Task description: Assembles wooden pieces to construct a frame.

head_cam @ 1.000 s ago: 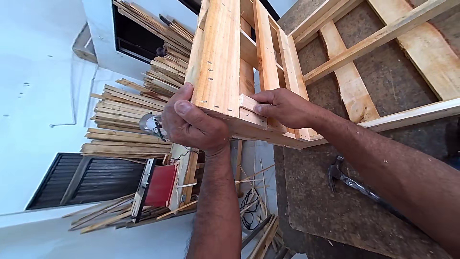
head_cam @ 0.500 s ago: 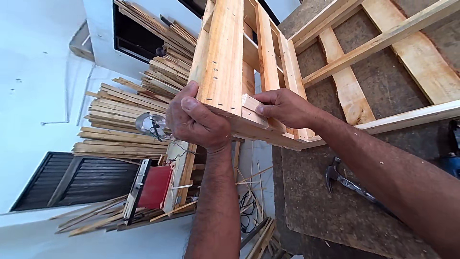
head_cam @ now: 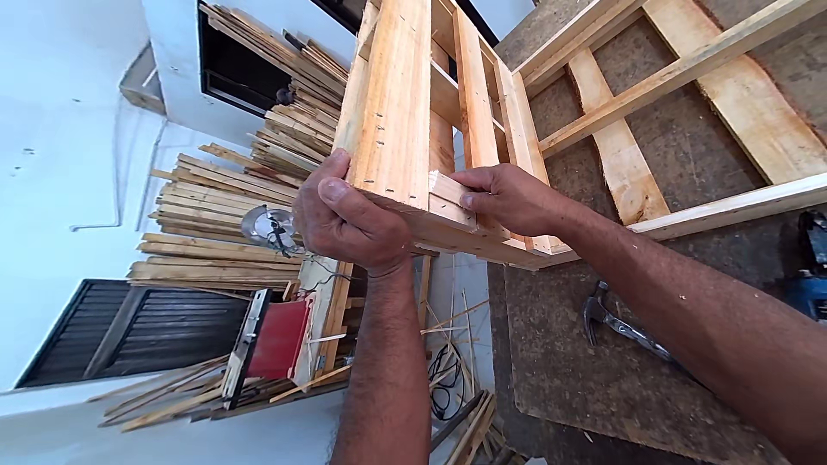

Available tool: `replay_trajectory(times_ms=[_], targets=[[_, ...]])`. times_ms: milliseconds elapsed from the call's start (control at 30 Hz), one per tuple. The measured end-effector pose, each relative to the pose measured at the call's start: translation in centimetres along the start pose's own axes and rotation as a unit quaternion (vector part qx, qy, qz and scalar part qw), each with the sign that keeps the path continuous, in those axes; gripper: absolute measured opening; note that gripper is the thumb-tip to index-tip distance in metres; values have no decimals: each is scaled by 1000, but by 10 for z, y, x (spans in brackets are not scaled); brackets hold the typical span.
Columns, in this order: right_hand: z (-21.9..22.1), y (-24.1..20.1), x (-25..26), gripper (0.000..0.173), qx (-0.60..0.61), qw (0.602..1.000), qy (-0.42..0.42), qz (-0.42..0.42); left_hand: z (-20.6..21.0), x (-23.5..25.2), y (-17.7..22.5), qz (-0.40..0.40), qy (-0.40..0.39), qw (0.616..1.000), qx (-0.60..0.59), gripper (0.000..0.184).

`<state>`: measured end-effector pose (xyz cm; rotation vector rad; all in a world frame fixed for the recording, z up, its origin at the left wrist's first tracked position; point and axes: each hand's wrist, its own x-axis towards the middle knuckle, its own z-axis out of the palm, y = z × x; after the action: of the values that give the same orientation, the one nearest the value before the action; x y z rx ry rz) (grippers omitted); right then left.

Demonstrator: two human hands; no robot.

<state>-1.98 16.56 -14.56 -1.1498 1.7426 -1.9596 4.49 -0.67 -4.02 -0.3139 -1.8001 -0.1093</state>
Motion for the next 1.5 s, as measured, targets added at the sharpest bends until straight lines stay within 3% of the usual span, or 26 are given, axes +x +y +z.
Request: replay_trajectory(times_ms=[1500], targets=[[2,3,-3,32,49,998,20,-20,0,-1,4,-18,-5,1000,-8,45]])
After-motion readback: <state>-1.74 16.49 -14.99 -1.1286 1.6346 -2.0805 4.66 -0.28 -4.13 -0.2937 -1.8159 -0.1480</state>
